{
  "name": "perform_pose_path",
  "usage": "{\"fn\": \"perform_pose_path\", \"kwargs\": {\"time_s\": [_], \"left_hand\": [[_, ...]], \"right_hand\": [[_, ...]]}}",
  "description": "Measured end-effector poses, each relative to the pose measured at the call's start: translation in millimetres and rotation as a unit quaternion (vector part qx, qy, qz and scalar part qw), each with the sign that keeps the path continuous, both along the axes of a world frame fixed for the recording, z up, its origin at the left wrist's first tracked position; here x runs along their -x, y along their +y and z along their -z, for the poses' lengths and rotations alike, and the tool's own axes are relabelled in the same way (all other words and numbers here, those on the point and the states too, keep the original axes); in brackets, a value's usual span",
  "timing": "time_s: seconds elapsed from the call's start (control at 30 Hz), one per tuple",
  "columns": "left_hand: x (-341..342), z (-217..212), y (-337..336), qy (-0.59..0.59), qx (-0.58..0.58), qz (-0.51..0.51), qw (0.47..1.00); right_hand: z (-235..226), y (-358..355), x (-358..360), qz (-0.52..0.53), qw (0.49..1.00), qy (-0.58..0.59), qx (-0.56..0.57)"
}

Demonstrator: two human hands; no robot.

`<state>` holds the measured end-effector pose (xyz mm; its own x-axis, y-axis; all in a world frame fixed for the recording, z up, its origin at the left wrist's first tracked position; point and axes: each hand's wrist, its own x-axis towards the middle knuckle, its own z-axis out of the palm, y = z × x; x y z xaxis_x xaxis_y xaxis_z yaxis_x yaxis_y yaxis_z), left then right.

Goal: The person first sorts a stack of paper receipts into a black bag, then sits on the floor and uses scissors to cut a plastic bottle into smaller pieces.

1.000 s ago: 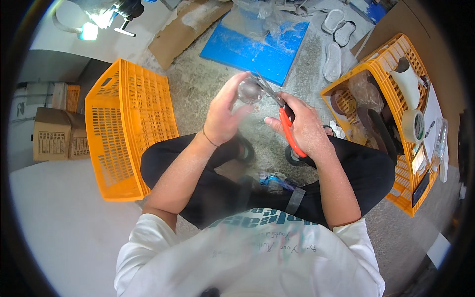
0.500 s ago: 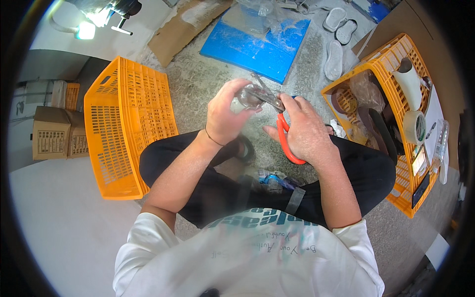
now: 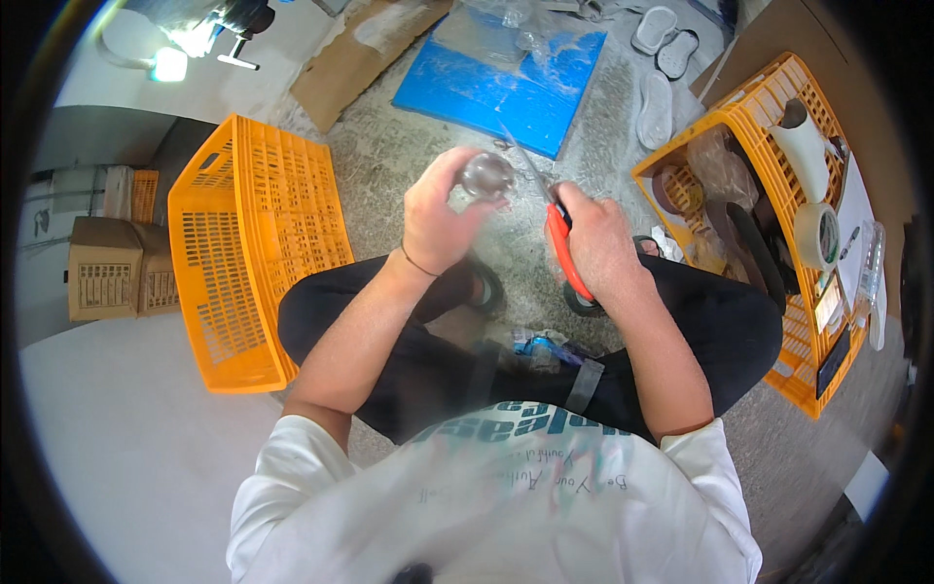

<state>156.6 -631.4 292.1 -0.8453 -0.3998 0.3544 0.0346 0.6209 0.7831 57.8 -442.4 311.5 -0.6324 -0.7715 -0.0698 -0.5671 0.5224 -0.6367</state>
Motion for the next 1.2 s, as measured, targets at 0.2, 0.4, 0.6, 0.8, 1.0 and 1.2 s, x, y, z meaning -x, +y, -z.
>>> {"fn": "perform_pose_path", "kwargs": {"time_s": [0.2, 0.4, 0.6, 0.8, 1.0, 1.2], "left_hand": [[2, -8, -11, 0.017, -0.027, 0.024, 0.999], [1, -7, -8, 0.013, 0.002, 0.013, 1.0], [4, -9, -6, 0.031, 0.056, 0.019, 0.998], [4, -12, -2, 0.026, 0.081, 0.019, 0.996], [2, -10, 0, 0.01, 0.073, 0.008, 0.997], [2, -7, 2, 0.031, 0.06, 0.016, 0.998]], "right_hand": [[-8, 1, 7, 0.062, 0.979, -0.174, 0.085], [-12, 3, -2, -0.003, 0.999, -0.005, 0.034], [-18, 3, -3, -0.01, 1.0, -0.013, 0.017], [-22, 2, 0, -0.019, 1.0, -0.016, -0.011], [-13, 2, 4, -0.013, 0.999, -0.011, -0.042], [4, -2, 6, 0.001, 0.998, -0.067, 0.002]]}}
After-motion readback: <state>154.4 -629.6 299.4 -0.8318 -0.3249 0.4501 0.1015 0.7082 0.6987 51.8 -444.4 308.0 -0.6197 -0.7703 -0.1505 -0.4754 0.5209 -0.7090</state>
